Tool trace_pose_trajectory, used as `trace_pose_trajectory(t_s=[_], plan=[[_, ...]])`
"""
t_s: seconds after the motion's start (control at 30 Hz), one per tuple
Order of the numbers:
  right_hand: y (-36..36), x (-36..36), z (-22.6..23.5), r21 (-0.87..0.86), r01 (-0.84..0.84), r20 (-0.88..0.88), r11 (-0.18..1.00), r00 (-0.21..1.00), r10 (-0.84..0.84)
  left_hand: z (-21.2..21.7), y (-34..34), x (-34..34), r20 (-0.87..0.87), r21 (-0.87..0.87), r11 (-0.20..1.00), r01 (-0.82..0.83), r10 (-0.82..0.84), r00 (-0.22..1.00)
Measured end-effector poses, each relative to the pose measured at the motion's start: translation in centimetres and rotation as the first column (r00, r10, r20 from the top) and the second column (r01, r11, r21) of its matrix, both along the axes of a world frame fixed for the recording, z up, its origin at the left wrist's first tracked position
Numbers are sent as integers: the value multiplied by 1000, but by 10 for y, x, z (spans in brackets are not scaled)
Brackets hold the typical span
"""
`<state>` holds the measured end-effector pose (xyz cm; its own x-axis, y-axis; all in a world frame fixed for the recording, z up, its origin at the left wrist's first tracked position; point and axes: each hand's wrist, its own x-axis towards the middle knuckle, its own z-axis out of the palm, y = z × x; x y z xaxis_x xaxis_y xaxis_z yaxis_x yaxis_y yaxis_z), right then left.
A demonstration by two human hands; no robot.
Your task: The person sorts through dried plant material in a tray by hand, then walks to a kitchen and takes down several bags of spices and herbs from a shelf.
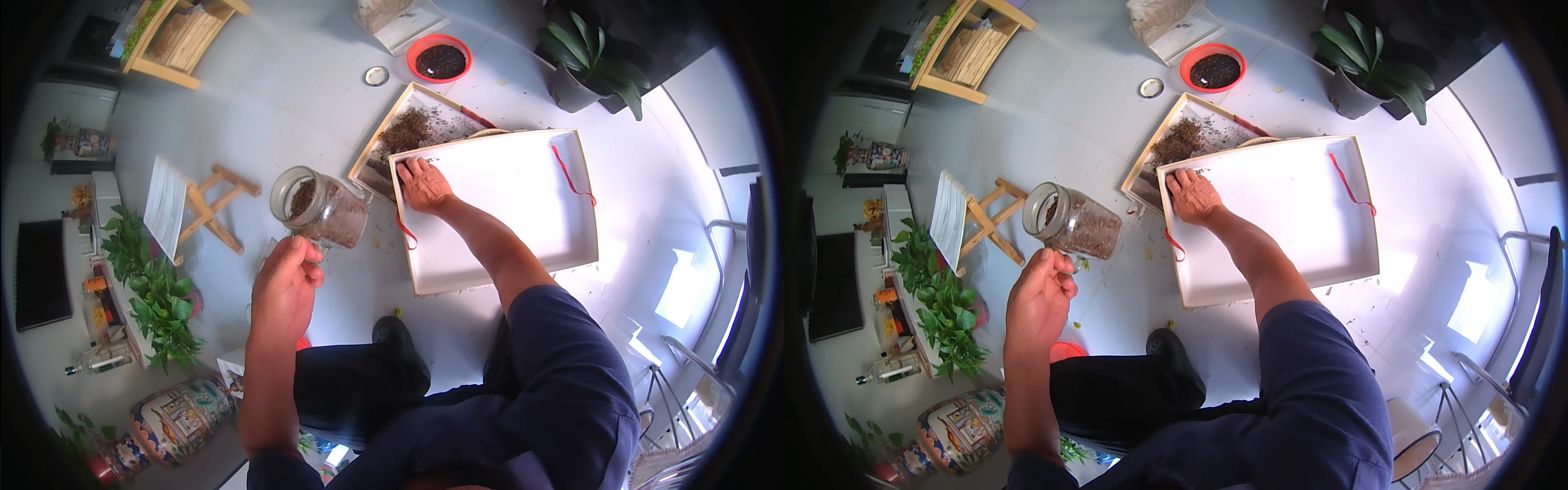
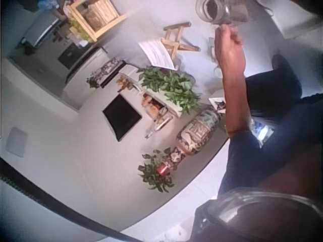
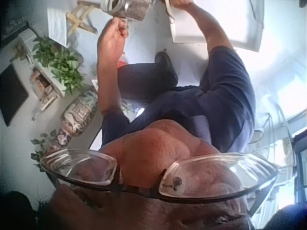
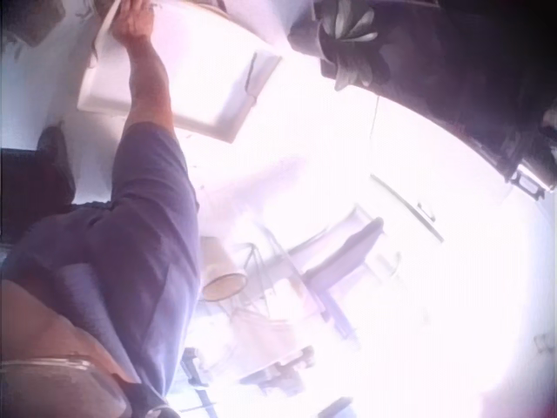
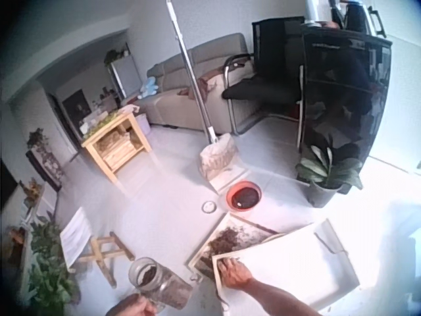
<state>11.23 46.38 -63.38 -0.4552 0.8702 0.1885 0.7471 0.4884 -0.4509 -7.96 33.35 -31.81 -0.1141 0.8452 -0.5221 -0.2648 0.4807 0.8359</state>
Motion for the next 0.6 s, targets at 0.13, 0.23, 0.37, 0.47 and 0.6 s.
trace_pose_trajectory(t_s=[0.13,0.23,0.37,0.47,0.6], plan=[[-1,-1,0,-21,-3,-30,1000,1000,3,-1,0,-1,6,-4,1000,-2,2,1000],[-2,5,-1,12,-1,-50,1000,999,1,-4,2,1,10,-11,1000,-2,2,1000],[7,9,-5,-8,-107,-25,994,994,107,-4,6,0,3,-16,1000,5,-5,1000],[6,6,-1,-29,-134,28,991,991,134,-8,4,-6,-11,-27,1000,8,-9,1000],[5,6,-5,31,-91,-13,995,996,91,-4,2,-2,-7,-21,1000,-1,1,1000]])
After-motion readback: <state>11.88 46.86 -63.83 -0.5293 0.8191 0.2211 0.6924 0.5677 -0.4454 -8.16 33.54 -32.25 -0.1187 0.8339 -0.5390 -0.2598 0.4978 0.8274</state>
